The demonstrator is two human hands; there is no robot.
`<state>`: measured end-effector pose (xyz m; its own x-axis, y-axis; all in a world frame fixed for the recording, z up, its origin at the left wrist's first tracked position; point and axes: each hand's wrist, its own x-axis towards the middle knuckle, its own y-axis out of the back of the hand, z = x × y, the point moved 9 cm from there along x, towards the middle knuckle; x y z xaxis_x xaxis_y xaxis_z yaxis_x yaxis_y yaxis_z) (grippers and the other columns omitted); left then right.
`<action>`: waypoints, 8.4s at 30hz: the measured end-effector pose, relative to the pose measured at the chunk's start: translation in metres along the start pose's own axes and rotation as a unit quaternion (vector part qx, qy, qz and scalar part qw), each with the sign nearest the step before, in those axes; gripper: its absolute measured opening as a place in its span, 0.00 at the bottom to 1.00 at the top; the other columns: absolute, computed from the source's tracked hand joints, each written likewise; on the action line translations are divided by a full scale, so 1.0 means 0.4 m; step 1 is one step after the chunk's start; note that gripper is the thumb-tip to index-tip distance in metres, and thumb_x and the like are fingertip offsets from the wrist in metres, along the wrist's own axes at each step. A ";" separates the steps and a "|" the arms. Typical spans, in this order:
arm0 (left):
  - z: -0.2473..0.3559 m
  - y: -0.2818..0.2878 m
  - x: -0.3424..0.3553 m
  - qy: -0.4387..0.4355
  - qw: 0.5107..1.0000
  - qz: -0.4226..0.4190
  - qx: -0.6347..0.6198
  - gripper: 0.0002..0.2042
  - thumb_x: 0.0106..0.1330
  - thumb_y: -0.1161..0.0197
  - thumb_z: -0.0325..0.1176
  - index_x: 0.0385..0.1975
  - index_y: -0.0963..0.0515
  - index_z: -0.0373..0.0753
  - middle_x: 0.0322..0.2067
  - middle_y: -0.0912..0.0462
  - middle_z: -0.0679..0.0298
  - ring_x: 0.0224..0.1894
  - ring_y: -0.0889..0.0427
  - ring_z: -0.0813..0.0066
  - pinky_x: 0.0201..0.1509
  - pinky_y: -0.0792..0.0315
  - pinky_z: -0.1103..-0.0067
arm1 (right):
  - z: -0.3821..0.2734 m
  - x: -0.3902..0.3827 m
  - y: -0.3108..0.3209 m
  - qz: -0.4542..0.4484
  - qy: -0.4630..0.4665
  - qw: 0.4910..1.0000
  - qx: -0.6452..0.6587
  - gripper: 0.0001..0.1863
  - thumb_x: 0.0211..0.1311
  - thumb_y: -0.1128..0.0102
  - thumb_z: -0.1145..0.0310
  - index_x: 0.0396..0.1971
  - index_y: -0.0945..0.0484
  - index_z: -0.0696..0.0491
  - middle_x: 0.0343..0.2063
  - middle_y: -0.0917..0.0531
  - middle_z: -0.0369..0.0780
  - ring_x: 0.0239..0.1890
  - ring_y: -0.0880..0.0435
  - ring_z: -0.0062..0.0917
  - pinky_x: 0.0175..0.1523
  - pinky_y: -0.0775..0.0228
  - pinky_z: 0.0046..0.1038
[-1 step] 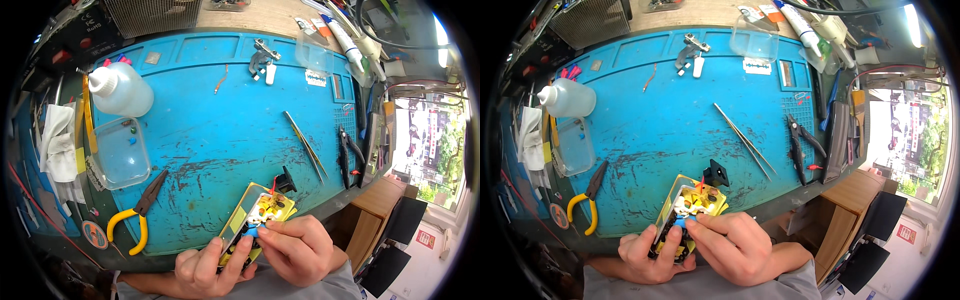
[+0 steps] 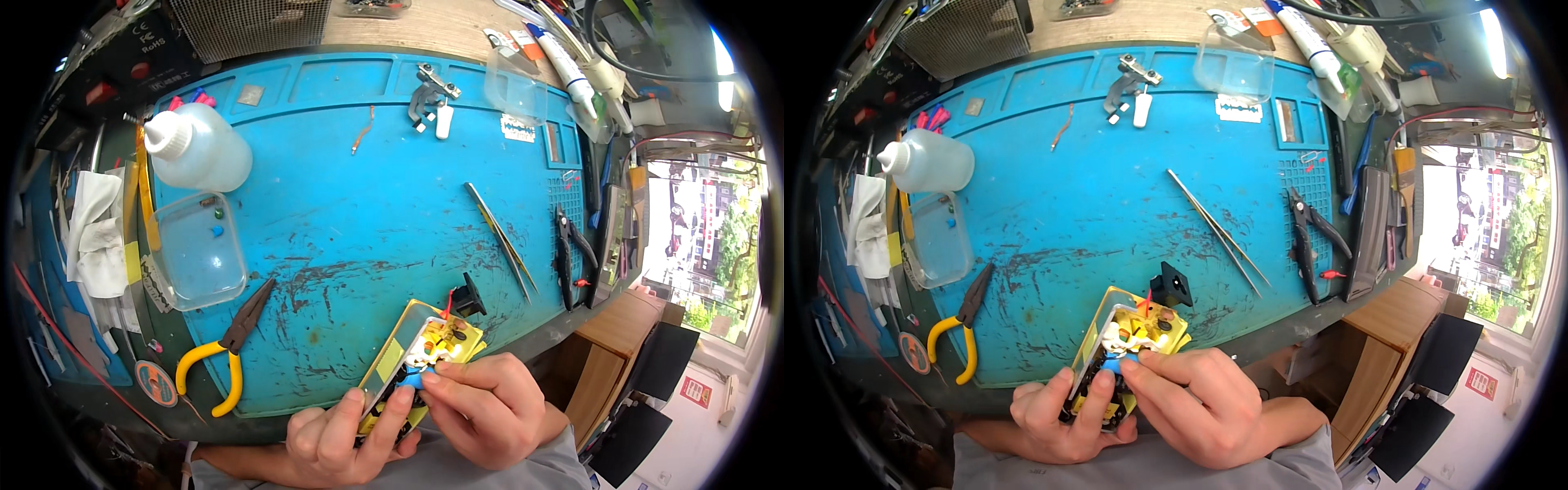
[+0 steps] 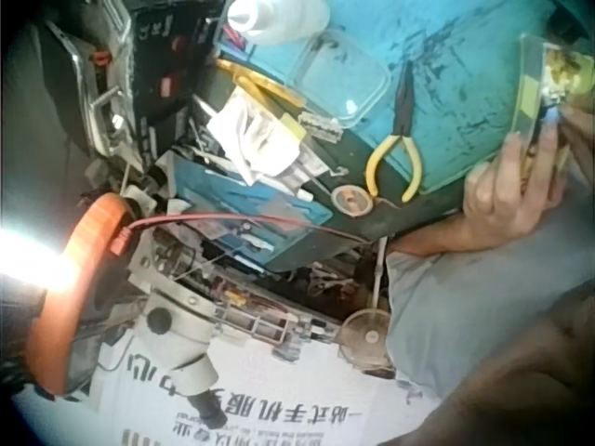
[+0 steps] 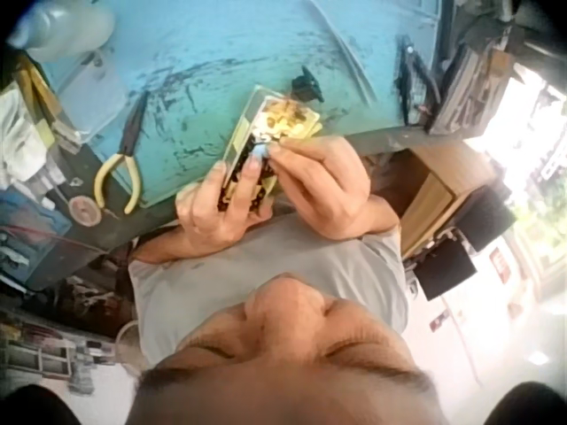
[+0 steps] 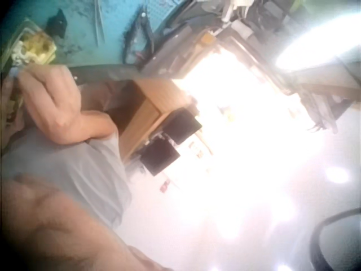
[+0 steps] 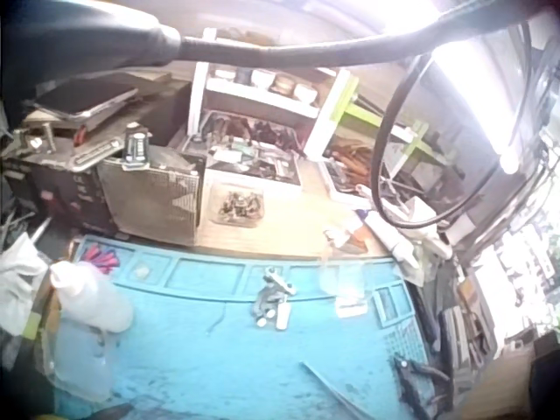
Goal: The person works on a small electronic circuit board, using a soldering iron to attach components and wire cutters to trim leads. They handle a blue cylindrical capacitor and a green PCB, performing precise soldering and cutting operations on a cluttered workbench.
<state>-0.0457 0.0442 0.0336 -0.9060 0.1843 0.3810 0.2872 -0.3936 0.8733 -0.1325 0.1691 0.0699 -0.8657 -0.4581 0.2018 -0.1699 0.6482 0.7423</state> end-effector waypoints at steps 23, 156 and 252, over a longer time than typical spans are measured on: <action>-0.003 0.001 0.012 0.002 1.000 -0.001 -0.019 0.27 0.69 0.38 0.61 0.56 0.12 0.49 0.55 0.25 0.55 0.43 0.27 0.66 0.42 0.31 0.75 | -0.038 0.029 -0.004 -0.042 -0.003 0.991 -0.124 0.19 0.49 0.23 0.78 0.44 0.13 0.59 0.38 0.13 0.42 0.31 0.14 0.28 0.32 0.25 0.25; 0.009 -0.078 -0.080 0.315 0.375 -0.121 -0.864 0.38 0.74 0.47 0.60 0.71 0.33 0.32 0.57 0.19 0.46 0.50 0.14 0.62 0.45 0.21 0.66 | 0.081 -0.144 -0.067 -0.004 -0.163 0.725 0.669 0.21 0.76 0.34 0.67 0.60 0.23 0.63 0.53 0.14 0.42 0.54 0.14 0.23 0.57 0.19 0.30; -0.126 -0.097 0.078 0.441 0.529 -0.212 -0.693 0.24 0.67 0.25 0.31 0.60 0.24 0.30 0.50 0.14 0.57 0.50 0.11 0.67 0.47 0.13 0.71 | 0.165 0.054 0.172 0.088 0.226 0.897 0.370 0.10 0.68 0.30 0.67 0.33 0.14 0.59 0.19 0.15 0.39 0.17 0.21 0.21 0.24 0.32 0.22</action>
<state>-0.1007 0.0197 -0.0036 -0.7652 0.2697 -0.5846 0.0498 -0.8805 -0.4715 -0.1941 0.2439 0.0832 -0.6590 -0.3999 0.6370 -0.4604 0.8842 0.0789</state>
